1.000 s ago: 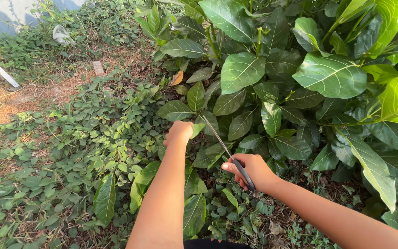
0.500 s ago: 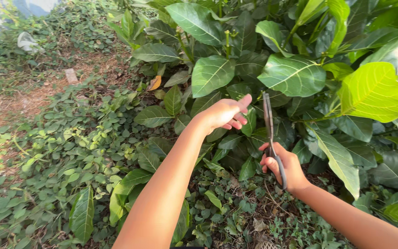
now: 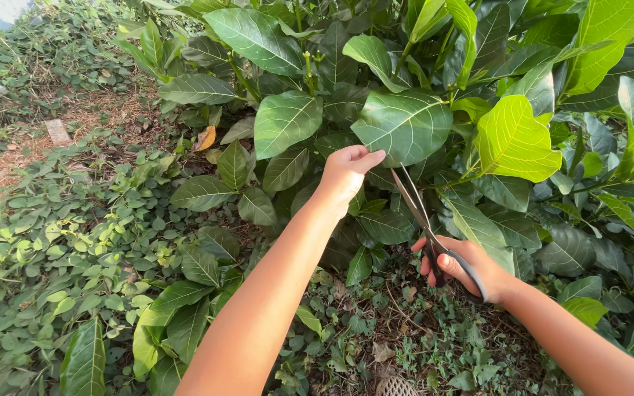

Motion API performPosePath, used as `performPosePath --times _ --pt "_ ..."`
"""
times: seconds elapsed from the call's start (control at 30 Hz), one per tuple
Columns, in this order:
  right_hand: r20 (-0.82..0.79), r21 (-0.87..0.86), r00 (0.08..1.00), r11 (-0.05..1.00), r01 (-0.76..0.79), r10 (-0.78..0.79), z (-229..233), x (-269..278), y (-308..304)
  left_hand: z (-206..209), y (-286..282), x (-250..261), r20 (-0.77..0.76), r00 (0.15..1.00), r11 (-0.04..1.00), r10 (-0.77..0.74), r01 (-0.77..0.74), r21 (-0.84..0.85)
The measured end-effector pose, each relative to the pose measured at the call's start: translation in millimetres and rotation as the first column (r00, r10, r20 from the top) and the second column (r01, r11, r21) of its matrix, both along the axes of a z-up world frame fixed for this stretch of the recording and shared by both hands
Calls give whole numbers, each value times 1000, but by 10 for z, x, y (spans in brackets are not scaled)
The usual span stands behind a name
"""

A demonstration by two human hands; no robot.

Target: The person prunes leaves from a large bush using shears, holding the leaves by hand while cutting the stems.

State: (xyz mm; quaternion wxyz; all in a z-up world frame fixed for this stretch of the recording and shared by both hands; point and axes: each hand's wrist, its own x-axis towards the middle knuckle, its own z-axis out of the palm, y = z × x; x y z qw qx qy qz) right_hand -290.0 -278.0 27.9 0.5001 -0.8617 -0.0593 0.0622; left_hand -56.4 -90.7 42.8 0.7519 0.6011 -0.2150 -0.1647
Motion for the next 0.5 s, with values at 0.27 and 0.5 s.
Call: performPosePath --times 0.27,0.5 --pt "-110 -41 986 992 120 -124 8 263 219 -264 410 349 -84 995 981 -48 63 186" --pt "-127 -186 952 950 251 -277 156 464 499 -247 597 402 -129 992 919 -12 62 390"
